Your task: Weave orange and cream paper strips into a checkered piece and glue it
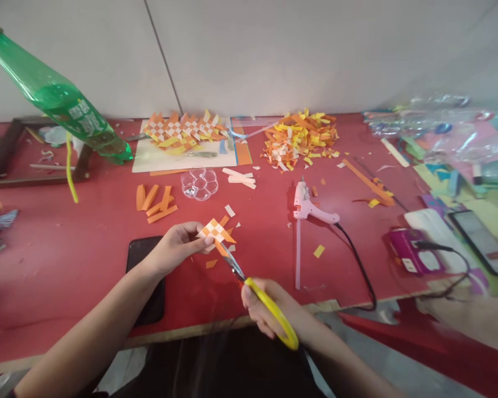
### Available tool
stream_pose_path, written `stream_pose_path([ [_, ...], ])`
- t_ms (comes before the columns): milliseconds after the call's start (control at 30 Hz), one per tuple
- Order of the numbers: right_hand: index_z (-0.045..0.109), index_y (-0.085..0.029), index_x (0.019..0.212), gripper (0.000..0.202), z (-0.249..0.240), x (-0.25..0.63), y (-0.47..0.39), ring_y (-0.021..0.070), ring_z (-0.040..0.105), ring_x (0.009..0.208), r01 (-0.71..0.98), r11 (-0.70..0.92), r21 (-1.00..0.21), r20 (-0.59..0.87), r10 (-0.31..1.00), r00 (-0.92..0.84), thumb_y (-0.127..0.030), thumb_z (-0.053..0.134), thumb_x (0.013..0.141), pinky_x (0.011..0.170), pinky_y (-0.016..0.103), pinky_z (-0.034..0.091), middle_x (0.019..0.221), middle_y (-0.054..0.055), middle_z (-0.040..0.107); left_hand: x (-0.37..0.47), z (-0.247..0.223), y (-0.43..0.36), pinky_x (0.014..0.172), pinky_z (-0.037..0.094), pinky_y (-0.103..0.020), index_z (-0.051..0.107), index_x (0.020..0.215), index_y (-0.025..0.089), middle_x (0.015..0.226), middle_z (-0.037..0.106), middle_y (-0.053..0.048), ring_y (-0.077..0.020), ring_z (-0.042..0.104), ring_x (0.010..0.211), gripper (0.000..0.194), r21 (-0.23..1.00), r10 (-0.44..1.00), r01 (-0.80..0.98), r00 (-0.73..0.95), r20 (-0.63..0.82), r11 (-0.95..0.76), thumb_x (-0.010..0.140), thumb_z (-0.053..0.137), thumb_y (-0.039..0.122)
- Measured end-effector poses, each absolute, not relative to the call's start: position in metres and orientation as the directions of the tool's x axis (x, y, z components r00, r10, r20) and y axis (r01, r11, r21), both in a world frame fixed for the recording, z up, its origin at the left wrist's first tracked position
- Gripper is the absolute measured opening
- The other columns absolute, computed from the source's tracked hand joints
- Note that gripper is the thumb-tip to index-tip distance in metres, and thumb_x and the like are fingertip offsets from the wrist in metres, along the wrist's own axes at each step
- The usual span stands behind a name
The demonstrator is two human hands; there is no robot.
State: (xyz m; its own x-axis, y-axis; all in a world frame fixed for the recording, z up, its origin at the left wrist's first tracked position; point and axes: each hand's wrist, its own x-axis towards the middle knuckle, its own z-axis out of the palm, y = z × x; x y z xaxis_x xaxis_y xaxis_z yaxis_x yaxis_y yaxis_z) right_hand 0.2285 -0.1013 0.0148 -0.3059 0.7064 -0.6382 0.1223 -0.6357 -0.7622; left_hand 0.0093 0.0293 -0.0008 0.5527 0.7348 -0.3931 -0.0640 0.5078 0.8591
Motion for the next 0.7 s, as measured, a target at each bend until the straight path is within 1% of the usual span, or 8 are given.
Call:
stream_pose_path([
  [67,0.045,-0.020,0.079,0.057,0.012,0.226,-0.104,0.0032,0.024,0.033,-0.038,-0.691,-0.722,-0.635,0.684,-0.359,-0.076,0.035,0.087,0.034,0.019,0.018,0.050,-0.010,0.034,0.010,-0.002,0.029,0.072,0.053,-0.026,0.062,0.072,0.016,0.071,0.064,-0.001,-0.0119,0.060,0.070,0.025,0.865,0.751,-0.060,0.529,-0.395,0.497,0.076,0.078,0.035],
  [167,0.045,-0.020,0.075,0.059,0.010,0.226,-0.101,0.0024,0.024,0.030,-0.248,-0.712,-0.657,-0.603,0.693,-0.395,-0.078,0.039,0.084,0.032,0.018,0.018,0.047,-0.010,0.035,0.008,-0.002,0.030,0.071,0.054,-0.024,0.061,0.070,0.016,0.069,0.063,0.000,-0.0106,0.060,0.067,0.025,0.849,0.755,-0.090,0.512,-0.410,0.521,0.076,0.079,0.033],
  [300,0.047,-0.018,0.073,0.061,0.014,0.230,-0.094,0.0031,0.030,0.030,-0.355,-0.707,-0.612,-0.572,0.706,-0.418,-0.077,0.037,0.085,0.033,0.018,0.023,0.048,-0.009,0.038,0.005,0.003,0.034,0.068,0.056,-0.022,0.060,0.070,0.016,0.064,0.059,0.002,-0.0080,0.058,0.058,0.027,0.771,0.719,-0.189,0.543,-0.434,0.608,0.076,0.078,0.035],
  [433,0.048,-0.018,0.076,0.064,0.013,0.232,-0.093,0.0040,0.033,0.033,-0.334,-0.723,-0.604,-0.553,0.683,-0.477,-0.080,0.035,0.083,0.035,0.019,0.023,0.051,-0.008,0.040,0.001,0.008,0.037,0.078,0.060,-0.028,0.067,0.087,0.018,0.083,0.068,-0.003,-0.0141,0.069,0.078,0.026,0.675,0.652,-0.248,0.613,-0.446,0.695,0.072,0.080,0.035],
  [500,0.047,-0.018,0.077,0.064,0.009,0.231,-0.097,0.0037,0.032,0.034,-0.283,-0.728,-0.624,-0.554,0.668,-0.496,-0.080,0.035,0.083,0.036,0.019,0.022,0.052,-0.008,0.040,-0.001,0.008,0.038,0.073,0.061,-0.025,0.068,0.090,0.019,0.096,0.070,-0.006,-0.0170,0.071,0.086,0.029,0.637,0.618,-0.255,0.648,-0.446,0.728,0.071,0.081,0.037],
  [567,0.047,-0.017,0.080,0.063,0.004,0.230,-0.102,0.0031,0.029,0.036,-0.238,-0.730,-0.641,-0.552,0.654,-0.516,-0.080,0.036,0.083,0.038,0.019,0.021,0.054,-0.008,0.039,-0.003,0.008,0.039,0.066,0.060,-0.019,0.067,0.089,0.019,0.106,0.070,-0.007,-0.0173,0.072,0.087,0.031,0.609,0.594,-0.261,0.670,-0.445,0.749,0.070,0.082,0.039],
  [633,0.047,-0.017,0.083,0.060,0.000,0.227,-0.107,0.0029,0.028,0.038,-0.211,-0.718,-0.663,-0.540,0.654,-0.530,-0.076,0.034,0.087,0.040,0.020,0.022,0.056,-0.008,0.039,-0.003,0.007,0.038,0.064,0.059,-0.016,0.067,0.089,0.019,0.106,0.071,-0.007,-0.0156,0.073,0.085,0.033,0.593,0.583,-0.264,0.681,-0.444,0.760,0.069,0.082,0.039],
  [700,0.048,-0.017,0.085,0.058,-0.001,0.226,-0.111,0.0033,0.029,0.040,-0.189,-0.699,-0.690,-0.524,0.661,-0.537,-0.072,0.031,0.091,0.041,0.020,0.023,0.058,-0.007,0.039,-0.003,0.006,0.037,0.065,0.059,-0.016,0.066,0.090,0.018,0.096,0.073,-0.006,-0.0141,0.073,0.079,0.031,0.588,0.569,-0.253,0.692,-0.445,0.768,0.070,0.083,0.036],
])
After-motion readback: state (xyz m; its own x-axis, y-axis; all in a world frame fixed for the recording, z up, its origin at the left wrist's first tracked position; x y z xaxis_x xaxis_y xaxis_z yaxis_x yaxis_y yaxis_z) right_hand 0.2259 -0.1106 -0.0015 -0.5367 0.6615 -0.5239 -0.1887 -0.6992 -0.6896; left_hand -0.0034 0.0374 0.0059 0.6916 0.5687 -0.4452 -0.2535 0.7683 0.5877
